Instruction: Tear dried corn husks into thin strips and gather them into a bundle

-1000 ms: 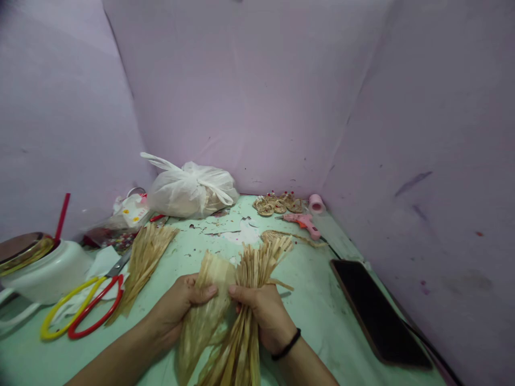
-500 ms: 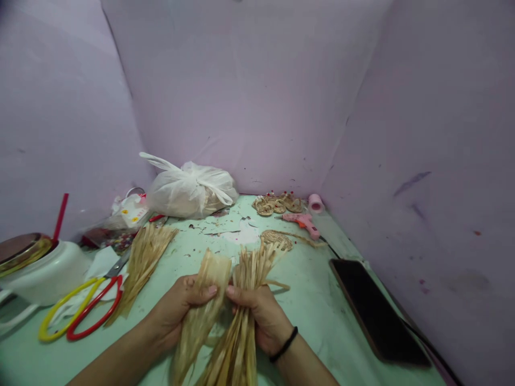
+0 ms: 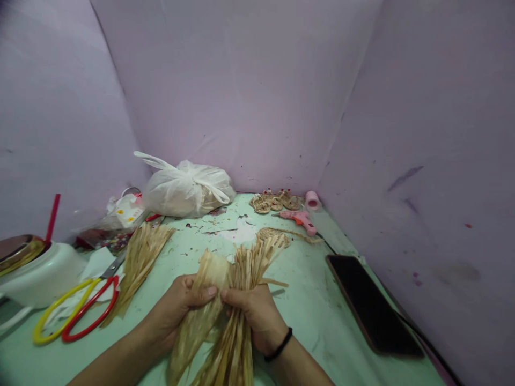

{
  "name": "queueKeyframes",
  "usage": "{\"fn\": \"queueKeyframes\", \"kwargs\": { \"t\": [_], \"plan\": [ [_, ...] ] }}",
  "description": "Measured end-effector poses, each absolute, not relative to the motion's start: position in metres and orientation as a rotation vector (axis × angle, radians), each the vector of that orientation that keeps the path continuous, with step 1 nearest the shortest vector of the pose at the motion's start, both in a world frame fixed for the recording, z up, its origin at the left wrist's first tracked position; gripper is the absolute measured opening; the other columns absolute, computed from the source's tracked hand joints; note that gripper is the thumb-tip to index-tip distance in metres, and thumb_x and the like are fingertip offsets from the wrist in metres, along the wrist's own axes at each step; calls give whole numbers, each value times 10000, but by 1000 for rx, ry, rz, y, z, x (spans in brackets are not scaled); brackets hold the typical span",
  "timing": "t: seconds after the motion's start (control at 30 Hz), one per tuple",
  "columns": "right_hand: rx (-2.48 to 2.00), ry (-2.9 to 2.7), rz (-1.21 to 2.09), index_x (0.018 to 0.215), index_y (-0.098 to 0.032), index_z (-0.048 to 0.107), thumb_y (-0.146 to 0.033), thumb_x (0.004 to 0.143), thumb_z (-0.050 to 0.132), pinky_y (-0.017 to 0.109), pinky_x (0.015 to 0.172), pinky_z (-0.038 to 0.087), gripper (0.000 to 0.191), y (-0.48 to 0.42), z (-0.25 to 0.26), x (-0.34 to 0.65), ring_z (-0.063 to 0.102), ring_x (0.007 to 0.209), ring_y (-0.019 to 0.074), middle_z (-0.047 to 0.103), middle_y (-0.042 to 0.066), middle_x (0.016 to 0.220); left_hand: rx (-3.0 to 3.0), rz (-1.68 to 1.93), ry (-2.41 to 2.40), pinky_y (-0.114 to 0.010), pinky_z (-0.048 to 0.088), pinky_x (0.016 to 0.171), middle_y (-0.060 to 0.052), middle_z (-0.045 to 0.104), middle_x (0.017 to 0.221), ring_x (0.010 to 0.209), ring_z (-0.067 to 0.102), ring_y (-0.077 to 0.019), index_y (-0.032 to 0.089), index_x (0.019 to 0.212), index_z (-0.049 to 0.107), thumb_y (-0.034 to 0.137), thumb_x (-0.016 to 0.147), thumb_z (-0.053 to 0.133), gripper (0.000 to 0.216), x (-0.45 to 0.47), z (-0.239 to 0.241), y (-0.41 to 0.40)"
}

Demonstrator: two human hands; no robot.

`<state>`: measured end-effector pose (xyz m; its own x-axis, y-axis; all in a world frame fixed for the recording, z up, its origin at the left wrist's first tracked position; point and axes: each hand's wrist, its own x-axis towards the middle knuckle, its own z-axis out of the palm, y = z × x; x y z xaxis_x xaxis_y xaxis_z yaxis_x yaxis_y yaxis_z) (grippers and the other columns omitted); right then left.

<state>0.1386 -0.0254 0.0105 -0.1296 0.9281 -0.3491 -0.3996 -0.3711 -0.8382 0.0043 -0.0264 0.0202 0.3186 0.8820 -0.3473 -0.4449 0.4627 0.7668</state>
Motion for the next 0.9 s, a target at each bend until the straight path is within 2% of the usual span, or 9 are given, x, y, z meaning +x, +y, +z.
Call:
{"fn": "queueKeyframes", "kwargs": {
  "t": [0.13,0.27,0.37,0.5,0.6,0.7,0.83,0.9],
  "plan": [
    [-1118,-777,1646,463,-141,606,-112,457,635,222,413,354,41,-28,16,136,446,415,94,546,-31,439,615,931,884,-306,461,541,-67,632,502,472,573,-173,86,588,635,188,457,778,219,6,16,-26],
    [-1081,-772,1626,539,-150,629,-77,439,580,241,457,395,133,-30,18,135,507,475,129,601,-19,504,634,930,905,-281,442,510,-72,630,499,464,566,-166,78,586,636,222,443,790,255,7,11,-26],
    [-1083,-753,1704,503,-142,612,-126,461,618,261,464,403,46,-29,17,137,513,451,136,591,-4,468,593,920,828,-278,441,536,-58,622,511,476,559,-148,82,584,627,200,468,782,226,5,12,-24],
    [-1066,-711,1802,543,-124,633,-217,483,696,275,497,425,127,-25,14,143,539,455,142,609,18,473,591,896,849,-273,432,540,-71,638,552,497,570,-155,77,619,640,207,522,752,197,-3,18,-19],
    [-1086,-634,1833,548,-110,629,-208,490,698,252,494,424,133,-19,13,150,555,471,134,625,33,498,625,887,911,-267,438,552,-78,651,569,518,584,-164,70,655,655,210,539,735,199,-12,23,-14],
    [-1031,-528,1911,546,-123,604,-172,514,655,232,490,427,77,-13,15,161,560,473,124,611,19,495,615,949,1009,-220,407,465,-44,634,528,456,553,-130,86,621,637,195,512,739,185,-20,26,-7],
    [-896,-462,1955,541,-153,564,-129,510,602,193,449,419,54,-4,19,179,511,440,91,538,-28,462,594,1091,1113,-140,260,316,23,547,428,335,431,-47,101,540,585,147,549,710,134,-37,31,3],
    [-818,-494,1946,593,-155,580,-91,499,594,157,404,387,115,0,21,189,453,410,58,513,-47,480,550,1103,1097,-145,320,335,13,554,433,343,454,-58,103,554,589,107,587,667,84,-48,37,8]
  ]
}}
